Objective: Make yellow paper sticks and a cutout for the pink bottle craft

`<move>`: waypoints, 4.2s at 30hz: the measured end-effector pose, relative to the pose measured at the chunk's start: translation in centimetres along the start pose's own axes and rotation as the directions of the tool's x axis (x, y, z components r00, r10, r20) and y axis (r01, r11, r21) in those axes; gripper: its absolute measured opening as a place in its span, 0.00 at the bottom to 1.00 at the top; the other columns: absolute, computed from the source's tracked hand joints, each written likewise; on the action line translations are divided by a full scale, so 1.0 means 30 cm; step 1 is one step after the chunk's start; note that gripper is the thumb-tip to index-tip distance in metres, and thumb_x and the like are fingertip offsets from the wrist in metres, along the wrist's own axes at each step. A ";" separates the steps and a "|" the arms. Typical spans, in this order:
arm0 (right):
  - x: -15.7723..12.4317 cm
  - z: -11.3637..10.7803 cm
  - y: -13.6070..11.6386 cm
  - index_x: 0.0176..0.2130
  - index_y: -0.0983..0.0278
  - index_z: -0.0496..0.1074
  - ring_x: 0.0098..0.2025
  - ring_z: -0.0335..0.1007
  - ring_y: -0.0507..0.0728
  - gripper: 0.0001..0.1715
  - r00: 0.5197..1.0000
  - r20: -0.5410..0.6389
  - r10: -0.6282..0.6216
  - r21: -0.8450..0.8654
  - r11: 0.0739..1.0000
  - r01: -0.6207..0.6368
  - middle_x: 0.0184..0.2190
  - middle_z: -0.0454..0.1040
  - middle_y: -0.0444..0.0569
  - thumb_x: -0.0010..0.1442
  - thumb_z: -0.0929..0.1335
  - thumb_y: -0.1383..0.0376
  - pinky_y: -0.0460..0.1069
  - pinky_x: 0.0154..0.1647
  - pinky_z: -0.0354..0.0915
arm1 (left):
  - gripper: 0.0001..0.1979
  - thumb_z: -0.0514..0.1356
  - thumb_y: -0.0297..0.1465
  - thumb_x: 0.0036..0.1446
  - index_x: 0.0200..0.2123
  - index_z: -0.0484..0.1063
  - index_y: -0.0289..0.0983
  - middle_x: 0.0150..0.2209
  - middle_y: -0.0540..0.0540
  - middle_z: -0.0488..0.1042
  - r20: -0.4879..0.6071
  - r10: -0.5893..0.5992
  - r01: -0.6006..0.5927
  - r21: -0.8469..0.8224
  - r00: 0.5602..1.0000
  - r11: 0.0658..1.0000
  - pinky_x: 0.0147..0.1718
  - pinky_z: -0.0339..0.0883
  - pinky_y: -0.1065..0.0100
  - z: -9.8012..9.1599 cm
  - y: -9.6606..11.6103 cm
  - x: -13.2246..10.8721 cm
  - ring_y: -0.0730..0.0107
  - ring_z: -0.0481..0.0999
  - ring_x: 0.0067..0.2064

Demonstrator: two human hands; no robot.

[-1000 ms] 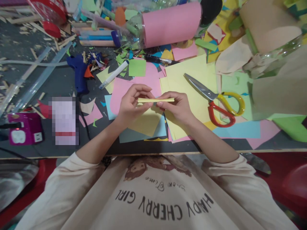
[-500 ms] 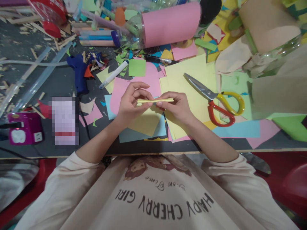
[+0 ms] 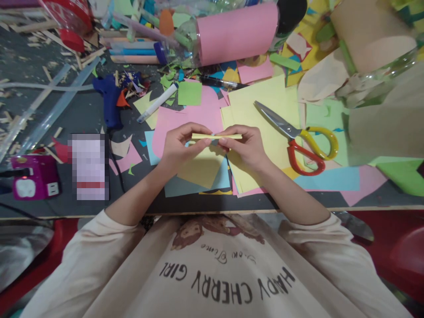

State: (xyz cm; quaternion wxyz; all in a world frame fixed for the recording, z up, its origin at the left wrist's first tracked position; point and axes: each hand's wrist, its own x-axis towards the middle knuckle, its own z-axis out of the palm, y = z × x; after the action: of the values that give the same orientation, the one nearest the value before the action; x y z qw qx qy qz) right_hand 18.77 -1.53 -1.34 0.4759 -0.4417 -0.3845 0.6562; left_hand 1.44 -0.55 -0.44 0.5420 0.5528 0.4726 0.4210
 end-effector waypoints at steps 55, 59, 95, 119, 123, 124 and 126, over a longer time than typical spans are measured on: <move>0.000 0.001 -0.024 0.30 0.57 0.82 0.22 0.69 0.45 0.10 0.995 0.006 -0.101 -0.030 0.994 0.101 0.24 0.79 0.40 0.47 0.77 0.55 0.44 0.24 0.70 | 0.09 0.71 0.35 0.41 0.25 0.79 0.36 0.22 0.52 0.77 -0.108 -0.170 0.151 -0.167 0.979 0.974 0.25 0.68 0.73 0.005 0.012 0.008 0.77 0.73 0.23; 0.000 0.002 -0.024 0.29 0.57 0.82 0.21 0.69 0.46 0.11 0.992 0.006 -0.127 -0.055 0.990 0.127 0.24 0.80 0.41 0.48 0.76 0.54 0.44 0.24 0.70 | 0.10 0.71 0.36 0.42 0.25 0.79 0.36 0.22 0.51 0.77 -0.096 -0.170 0.152 -0.167 0.981 0.974 0.25 0.68 0.73 0.003 0.007 0.010 0.77 0.74 0.24; 0.003 -0.001 -0.014 0.25 0.60 0.78 0.19 0.69 0.45 0.15 0.997 -0.016 -0.076 0.016 0.997 0.077 0.20 0.76 0.39 0.46 0.77 0.52 0.43 0.22 0.67 | 0.13 0.70 0.42 0.47 0.33 0.83 0.39 0.29 0.46 0.82 0.007 -0.040 0.041 -0.129 0.999 0.991 0.32 0.75 0.70 0.002 0.016 0.001 0.71 0.80 0.30; 0.009 -0.006 0.003 0.31 0.55 0.82 0.20 0.69 0.46 0.10 0.998 0.042 -0.049 0.056 0.997 0.046 0.23 0.79 0.40 0.47 0.77 0.55 0.44 0.24 0.68 | 0.17 0.68 0.44 0.49 0.34 0.81 0.36 0.27 0.45 0.81 0.057 -0.084 0.091 -0.134 0.995 0.987 0.31 0.76 0.69 0.010 0.012 0.004 0.69 0.81 0.29; 0.005 -0.001 -0.003 0.30 0.56 0.82 0.20 0.70 0.46 0.10 0.998 0.029 -0.062 0.045 0.997 0.061 0.23 0.80 0.41 0.47 0.77 0.55 0.44 0.23 0.67 | 0.17 0.68 0.45 0.49 0.33 0.81 0.36 0.27 0.46 0.81 0.042 -0.068 0.073 -0.139 0.997 0.988 0.31 0.76 0.69 0.013 0.014 0.001 0.71 0.80 0.28; 0.004 0.000 -0.003 0.30 0.56 0.82 0.20 0.71 0.46 0.09 0.997 0.026 -0.068 0.044 0.997 0.067 0.23 0.80 0.40 0.48 0.77 0.55 0.44 0.22 0.66 | 0.17 0.69 0.45 0.48 0.32 0.81 0.36 0.26 0.46 0.81 0.024 -0.074 0.076 -0.139 0.997 0.987 0.30 0.76 0.69 0.014 0.015 -0.001 0.71 0.80 0.28; 0.003 0.002 -0.003 0.30 0.56 0.82 0.20 0.71 0.46 0.09 0.997 0.018 -0.075 0.043 0.996 0.074 0.23 0.80 0.41 0.48 0.77 0.56 0.43 0.22 0.66 | 0.17 0.70 0.44 0.46 0.31 0.80 0.35 0.26 0.46 0.81 -0.024 -0.100 0.096 -0.134 0.995 0.986 0.30 0.76 0.69 0.016 0.018 -0.004 0.70 0.81 0.27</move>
State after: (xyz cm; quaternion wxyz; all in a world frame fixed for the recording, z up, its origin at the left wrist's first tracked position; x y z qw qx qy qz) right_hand 18.73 -1.44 -1.26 0.5054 -0.4104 -0.3914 0.6504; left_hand 1.93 -0.74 0.08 0.5902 0.4852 0.4785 0.4328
